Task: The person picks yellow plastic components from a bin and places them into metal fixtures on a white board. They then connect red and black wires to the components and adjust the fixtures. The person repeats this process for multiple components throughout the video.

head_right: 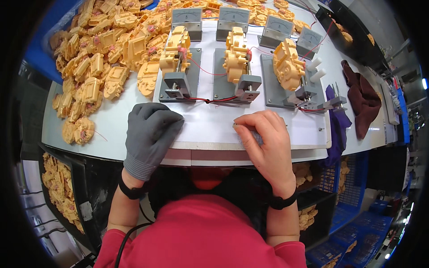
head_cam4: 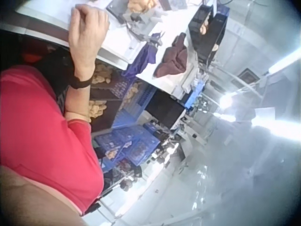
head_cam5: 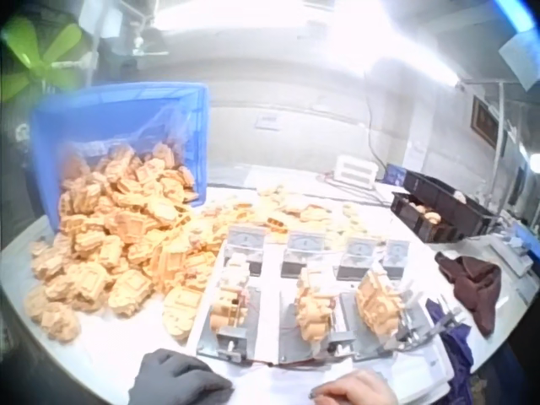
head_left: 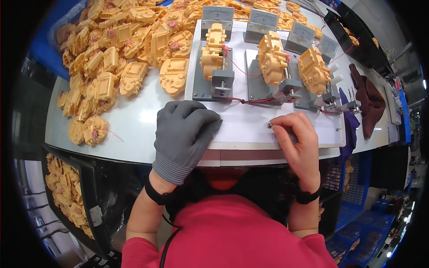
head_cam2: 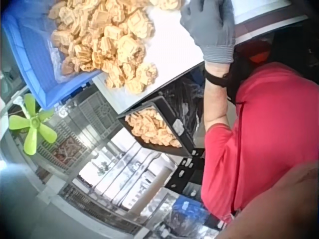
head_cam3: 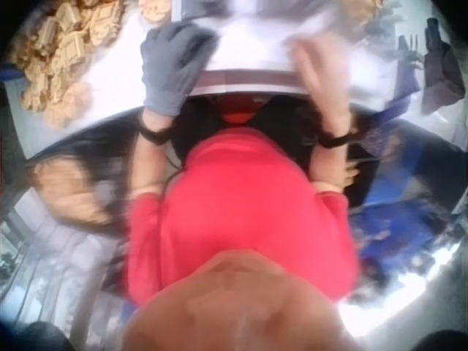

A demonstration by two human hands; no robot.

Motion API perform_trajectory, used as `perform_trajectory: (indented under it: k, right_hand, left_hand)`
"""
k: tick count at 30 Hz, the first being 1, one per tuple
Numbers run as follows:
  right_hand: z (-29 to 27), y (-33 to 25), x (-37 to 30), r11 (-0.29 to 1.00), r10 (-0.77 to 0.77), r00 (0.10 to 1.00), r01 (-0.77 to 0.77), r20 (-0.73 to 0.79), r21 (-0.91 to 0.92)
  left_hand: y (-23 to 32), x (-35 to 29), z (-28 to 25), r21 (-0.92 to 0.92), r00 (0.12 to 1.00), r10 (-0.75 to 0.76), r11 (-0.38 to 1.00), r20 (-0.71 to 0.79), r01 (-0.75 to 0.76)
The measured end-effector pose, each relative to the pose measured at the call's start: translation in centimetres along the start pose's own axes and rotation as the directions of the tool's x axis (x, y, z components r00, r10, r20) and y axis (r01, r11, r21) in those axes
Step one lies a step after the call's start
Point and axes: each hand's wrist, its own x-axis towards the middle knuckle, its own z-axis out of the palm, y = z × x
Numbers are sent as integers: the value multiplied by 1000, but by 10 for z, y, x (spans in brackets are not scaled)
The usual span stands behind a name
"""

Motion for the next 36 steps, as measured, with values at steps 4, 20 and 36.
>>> perform_trajectory:
  k: [4, 20, 36]
  right_hand:
    - [-2, 1, -1, 1000, -16, 1000, 16, -24, 5]
    - [-1, 16, -2, 985, -167, 980, 169, -108, 15]
    - [2, 13, 0, 994, -109, 991, 110, -81, 8]
  left_hand:
    - [2, 2, 5, 14, 999, 10, 1000, -48, -9]
    - [5, -5, 8, -229, 970, -229, 943, 83, 242]
    - [-2, -13, 8, -337, 901, -406, 836, 151, 433]
